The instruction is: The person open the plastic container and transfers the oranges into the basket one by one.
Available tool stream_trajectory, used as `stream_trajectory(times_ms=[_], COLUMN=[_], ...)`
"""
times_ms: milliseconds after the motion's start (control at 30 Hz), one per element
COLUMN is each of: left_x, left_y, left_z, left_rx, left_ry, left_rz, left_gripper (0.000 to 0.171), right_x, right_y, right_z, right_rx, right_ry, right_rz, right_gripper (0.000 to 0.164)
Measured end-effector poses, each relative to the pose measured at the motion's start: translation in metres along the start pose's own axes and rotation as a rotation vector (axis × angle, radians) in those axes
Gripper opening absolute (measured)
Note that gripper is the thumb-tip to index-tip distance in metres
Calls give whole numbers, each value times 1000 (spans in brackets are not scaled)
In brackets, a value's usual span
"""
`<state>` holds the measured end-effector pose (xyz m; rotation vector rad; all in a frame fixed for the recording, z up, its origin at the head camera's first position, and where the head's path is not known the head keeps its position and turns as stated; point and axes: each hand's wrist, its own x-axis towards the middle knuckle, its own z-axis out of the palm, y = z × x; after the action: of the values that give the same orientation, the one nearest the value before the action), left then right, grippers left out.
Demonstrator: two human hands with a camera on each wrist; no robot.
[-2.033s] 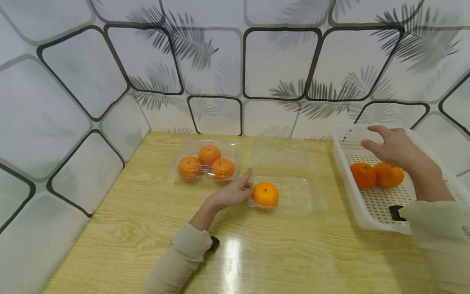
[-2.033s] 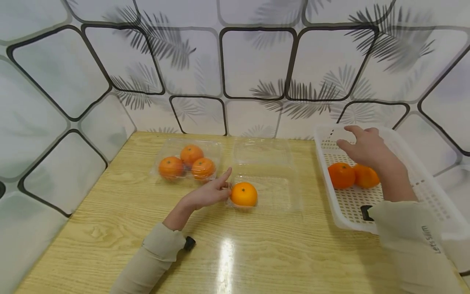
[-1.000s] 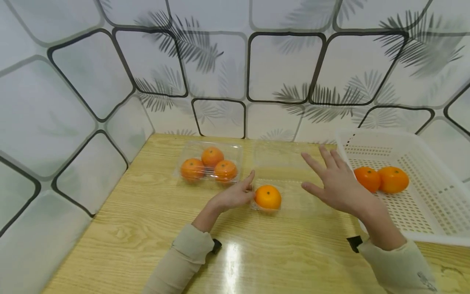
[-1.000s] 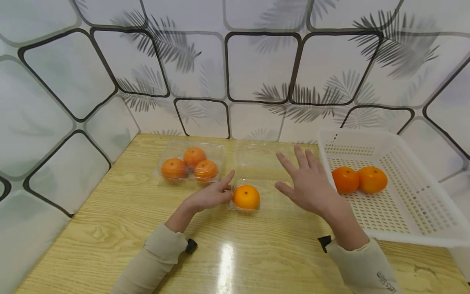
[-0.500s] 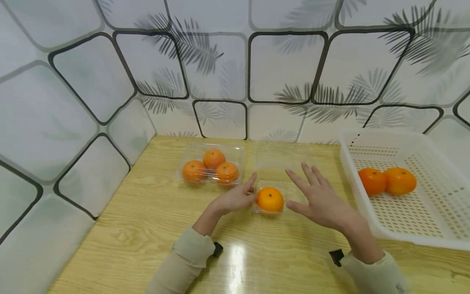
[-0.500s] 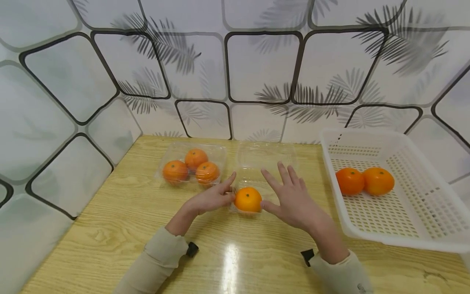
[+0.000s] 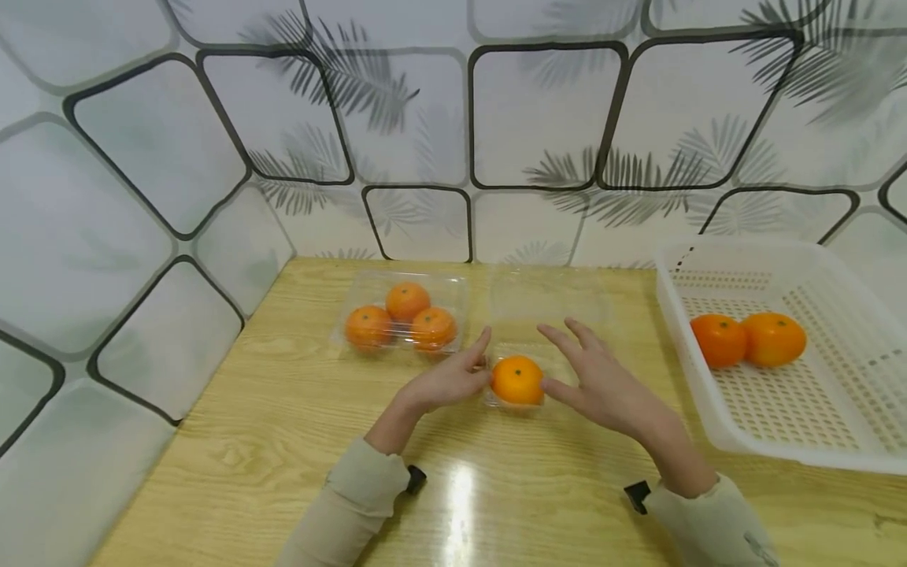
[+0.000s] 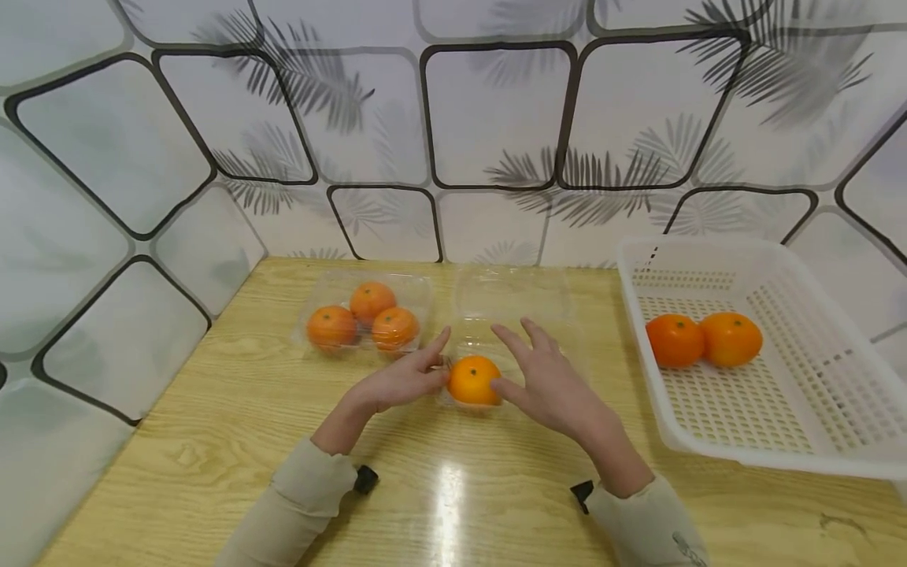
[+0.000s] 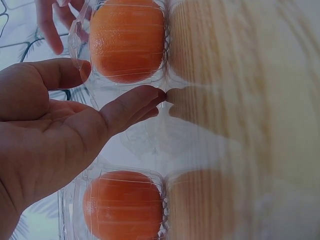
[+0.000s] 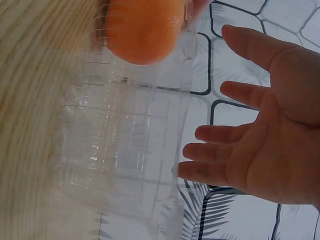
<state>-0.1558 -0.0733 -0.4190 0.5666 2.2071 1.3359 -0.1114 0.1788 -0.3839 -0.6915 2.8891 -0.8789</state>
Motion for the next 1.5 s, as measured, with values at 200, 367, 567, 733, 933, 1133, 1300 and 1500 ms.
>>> stream_trajectory(times_ms=[200, 367, 567, 733, 933, 1133, 1300, 1500], left_x=[-1, -1, -1, 0, 1, 0, 1, 1], left_y=[1, 0, -1, -2, -2, -1, -1, -1], left_z=[-2, -2, -1, -1, -1, -1, -1, -2], left_rx=[21, 28, 9, 13, 4, 5, -3, -6], left_ry=[11, 7, -2, 0, -7, -12, -17, -17], left_rz=[-3, 3, 3, 10, 9, 7, 8, 7], left_gripper=[75, 75, 75, 74, 74, 74, 74, 74], right_x=[6, 9, 15, 20, 19, 22, 28, 32], right_y=[1, 0, -2, -7, -4, 0, 5, 11], right_z=[11, 21, 35, 44, 46, 45, 43, 38], right_rx=[71, 149, 158, 147, 146, 156, 197, 218], right_ry=[-22, -38, -22, -32, -61, -111, -137, -137], right_rz=[6, -9, 7, 18, -22, -39, -32, -24], right_gripper=[71, 67, 63, 59, 51, 52, 51, 51])
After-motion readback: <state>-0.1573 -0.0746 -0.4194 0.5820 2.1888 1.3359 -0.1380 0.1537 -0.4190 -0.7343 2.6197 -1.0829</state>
